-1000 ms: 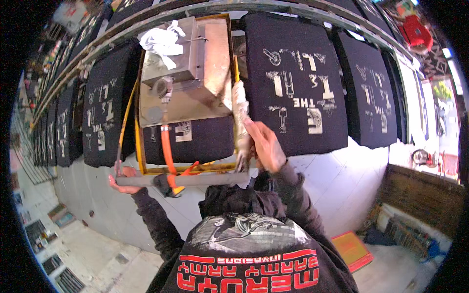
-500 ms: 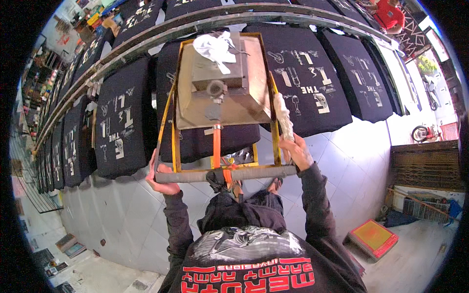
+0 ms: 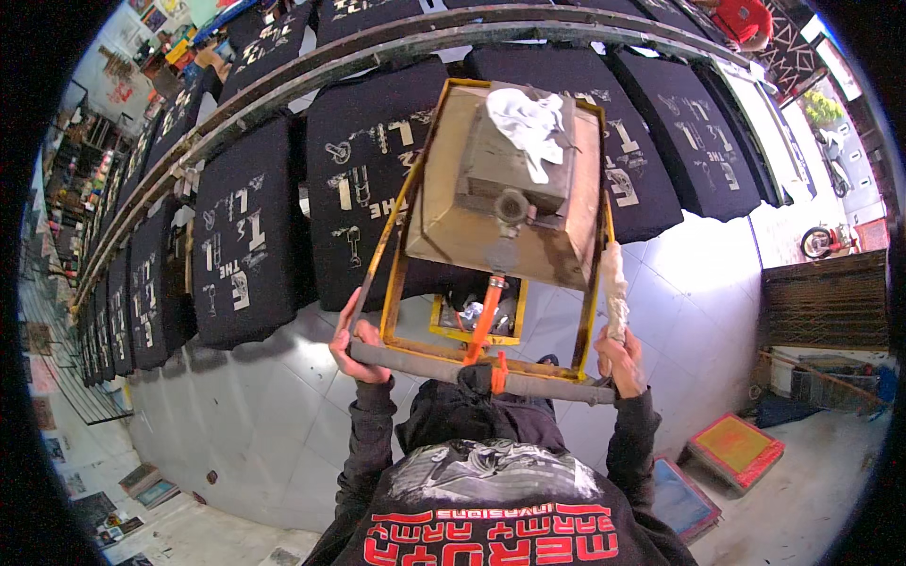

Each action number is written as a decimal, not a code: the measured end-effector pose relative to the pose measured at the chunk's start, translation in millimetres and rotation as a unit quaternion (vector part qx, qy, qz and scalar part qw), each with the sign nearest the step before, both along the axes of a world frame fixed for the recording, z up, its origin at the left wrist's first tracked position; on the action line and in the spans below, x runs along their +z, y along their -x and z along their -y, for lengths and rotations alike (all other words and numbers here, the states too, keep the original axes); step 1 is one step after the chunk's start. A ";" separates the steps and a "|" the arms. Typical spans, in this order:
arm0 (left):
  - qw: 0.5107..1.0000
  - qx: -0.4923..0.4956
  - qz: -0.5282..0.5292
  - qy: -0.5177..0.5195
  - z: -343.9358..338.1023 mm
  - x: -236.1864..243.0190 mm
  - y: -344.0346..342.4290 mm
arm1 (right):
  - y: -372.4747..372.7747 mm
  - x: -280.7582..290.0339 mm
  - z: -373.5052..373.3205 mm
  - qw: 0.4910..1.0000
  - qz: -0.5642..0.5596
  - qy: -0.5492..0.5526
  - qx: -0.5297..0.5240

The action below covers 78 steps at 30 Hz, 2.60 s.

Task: The person operates a manual screen printing press by sliding the print head along a rail, wiping the screen with a cloth, and flattening the printed design on several black t-shirts with their hand.

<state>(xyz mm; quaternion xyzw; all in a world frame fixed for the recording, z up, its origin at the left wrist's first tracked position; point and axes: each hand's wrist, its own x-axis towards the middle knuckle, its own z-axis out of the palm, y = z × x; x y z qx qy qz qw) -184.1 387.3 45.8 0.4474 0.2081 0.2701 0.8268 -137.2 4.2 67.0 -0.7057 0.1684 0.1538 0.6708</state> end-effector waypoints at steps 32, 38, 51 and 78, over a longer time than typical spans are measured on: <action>0.978 -0.202 -0.018 -0.040 68.4 -4.3 -44.1 | 91.9 11.3 73.8 0.981 -0.088 0.000 -0.174; 0.981 -0.194 0.001 0.002 68.8 -12.4 -45.3 | 92.6 -6.5 81.7 0.985 -0.053 0.067 -0.148; 0.979 -0.200 0.005 -0.032 70.0 -11.9 -53.8 | 86.3 -19.1 87.0 0.987 -0.019 0.077 -0.140; 0.860 -0.452 -0.153 -0.178 23.6 44.9 -42.9 | 69.0 2.2 68.4 0.981 -0.039 0.154 -0.113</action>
